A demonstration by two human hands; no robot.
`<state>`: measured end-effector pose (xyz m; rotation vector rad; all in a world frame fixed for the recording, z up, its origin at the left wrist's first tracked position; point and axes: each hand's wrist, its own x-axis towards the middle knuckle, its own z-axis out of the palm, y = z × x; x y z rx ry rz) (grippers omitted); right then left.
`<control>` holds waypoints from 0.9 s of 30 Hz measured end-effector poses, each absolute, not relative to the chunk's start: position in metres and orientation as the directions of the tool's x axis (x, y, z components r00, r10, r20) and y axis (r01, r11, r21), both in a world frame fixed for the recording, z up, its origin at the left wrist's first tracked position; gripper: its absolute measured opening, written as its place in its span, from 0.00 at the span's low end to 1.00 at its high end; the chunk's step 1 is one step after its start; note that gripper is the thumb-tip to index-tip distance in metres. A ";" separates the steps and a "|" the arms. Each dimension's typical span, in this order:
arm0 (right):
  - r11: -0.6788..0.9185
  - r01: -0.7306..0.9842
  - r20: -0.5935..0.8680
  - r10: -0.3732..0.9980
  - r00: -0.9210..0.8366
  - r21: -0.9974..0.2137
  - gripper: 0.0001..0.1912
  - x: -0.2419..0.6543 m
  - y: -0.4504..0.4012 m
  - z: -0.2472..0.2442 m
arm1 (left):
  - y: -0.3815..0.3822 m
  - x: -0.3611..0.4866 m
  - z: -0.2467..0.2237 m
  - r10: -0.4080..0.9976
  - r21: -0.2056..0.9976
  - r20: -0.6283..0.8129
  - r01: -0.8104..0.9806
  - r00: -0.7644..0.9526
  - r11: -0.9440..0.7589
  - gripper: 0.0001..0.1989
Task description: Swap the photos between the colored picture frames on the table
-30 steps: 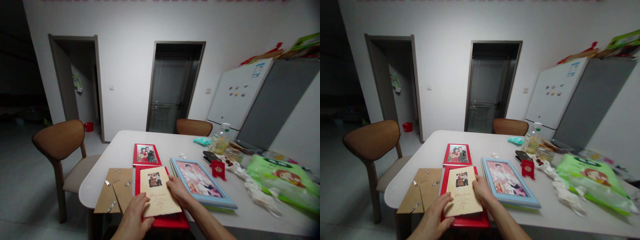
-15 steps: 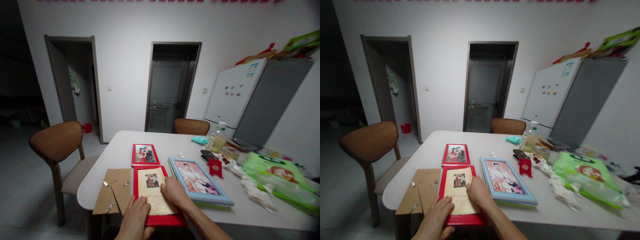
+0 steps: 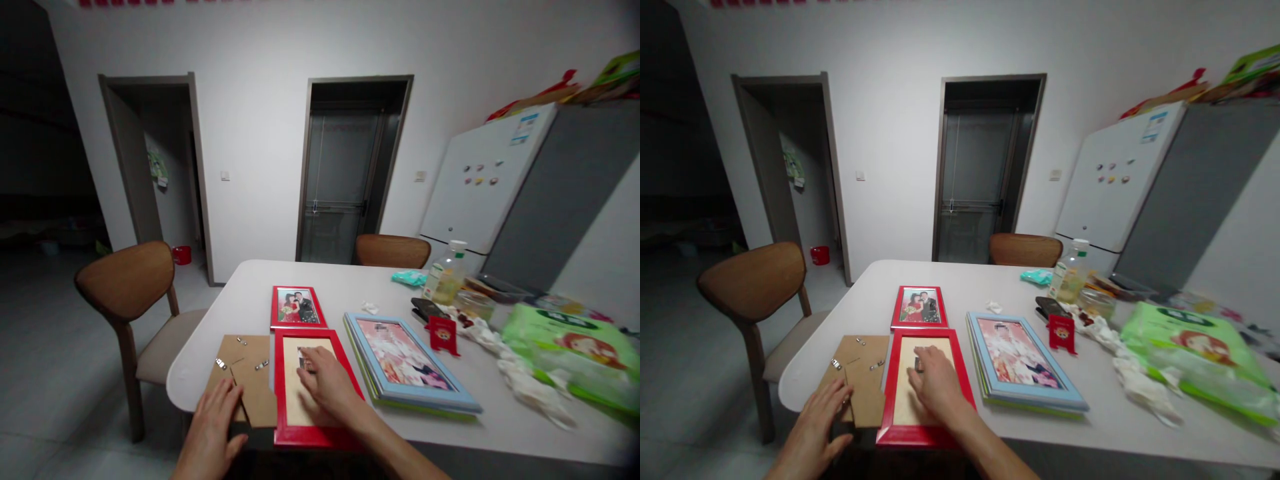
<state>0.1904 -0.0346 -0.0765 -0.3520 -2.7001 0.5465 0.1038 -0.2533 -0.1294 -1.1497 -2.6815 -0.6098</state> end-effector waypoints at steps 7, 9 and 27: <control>0.939 0.003 0.248 0.093 -0.964 -0.344 0.21 0.161 -0.112 -0.085 | -0.279 0.068 -0.149 0.592 0.297 0.413 0.717 -0.692 0.631 0.20; 0.915 0.021 0.249 0.131 -0.960 -0.402 0.19 0.155 -0.116 -0.088 | -0.278 0.066 -0.146 0.564 0.344 0.443 0.713 -0.697 0.611 0.18; 0.775 0.080 0.264 0.308 -0.914 -0.627 0.19 0.261 -0.008 -0.086 | -0.174 0.157 -0.097 0.769 0.562 0.293 0.753 -0.568 0.342 0.19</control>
